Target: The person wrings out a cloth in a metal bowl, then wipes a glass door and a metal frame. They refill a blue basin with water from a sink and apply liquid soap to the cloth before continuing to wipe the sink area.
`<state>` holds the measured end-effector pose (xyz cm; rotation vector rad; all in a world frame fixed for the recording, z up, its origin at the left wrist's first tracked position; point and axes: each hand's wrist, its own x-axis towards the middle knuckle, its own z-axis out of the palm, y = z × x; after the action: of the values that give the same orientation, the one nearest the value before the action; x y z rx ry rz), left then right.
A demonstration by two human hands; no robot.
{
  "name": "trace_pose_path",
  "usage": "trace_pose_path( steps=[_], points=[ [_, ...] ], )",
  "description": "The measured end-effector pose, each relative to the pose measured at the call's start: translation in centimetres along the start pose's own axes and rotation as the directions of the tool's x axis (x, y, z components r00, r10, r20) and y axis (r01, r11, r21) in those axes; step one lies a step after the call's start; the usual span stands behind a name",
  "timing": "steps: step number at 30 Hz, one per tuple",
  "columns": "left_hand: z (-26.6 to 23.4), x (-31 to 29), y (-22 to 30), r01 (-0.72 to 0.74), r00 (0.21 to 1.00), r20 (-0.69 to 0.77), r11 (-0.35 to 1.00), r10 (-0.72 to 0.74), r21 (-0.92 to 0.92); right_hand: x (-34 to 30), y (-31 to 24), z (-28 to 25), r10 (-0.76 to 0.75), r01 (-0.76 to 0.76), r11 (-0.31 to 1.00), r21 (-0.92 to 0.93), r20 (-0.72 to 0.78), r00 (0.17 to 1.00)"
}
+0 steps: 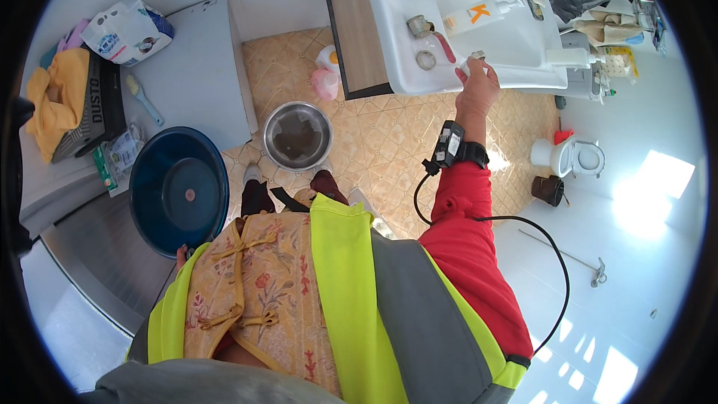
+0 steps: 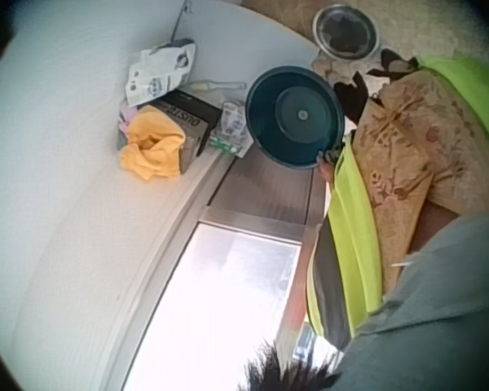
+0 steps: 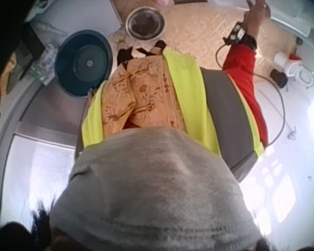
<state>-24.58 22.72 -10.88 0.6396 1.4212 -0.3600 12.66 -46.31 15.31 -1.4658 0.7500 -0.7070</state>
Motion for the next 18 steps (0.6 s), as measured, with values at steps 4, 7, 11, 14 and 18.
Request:
trace_pose_path(
  steps=[4, 7, 11, 14, 18],
  points=[
    [2.8, -3.1, -0.3, -0.114, 0.993, -0.025, 0.993, 0.115, 0.040, -3.6, -3.2, 2.0, -0.072, 0.044, 0.991, 0.126, 0.225, 0.972],
    [6.1, -7.8, -1.1, -0.262, 0.963, -0.054, 0.962, 0.266, 0.073, -8.7, -2.4, 6.8, -0.085, -0.017, 0.986, 0.167, 0.580, 0.810],
    [8.6, -10.3, -1.1, -0.228, 0.969, -0.099, 0.974, 0.226, -0.006, -16.5, 5.0, 16.5, 0.057, -0.015, 0.998, -0.058, 0.852, 0.521],
    [8.6, -10.1, -1.6, -0.219, 0.971, -0.104, 0.975, 0.214, -0.045, -23.3, 12.4, 24.1, 0.026, 0.333, 0.931, -0.147, 0.940, 0.340],
    [8.0, -9.4, -2.9, -0.291, 0.952, -0.107, 0.956, 0.287, -0.026, -31.5, 19.3, 34.4, 0.050, 0.627, 0.773, -0.097, 0.994, 0.093]
  ],
)
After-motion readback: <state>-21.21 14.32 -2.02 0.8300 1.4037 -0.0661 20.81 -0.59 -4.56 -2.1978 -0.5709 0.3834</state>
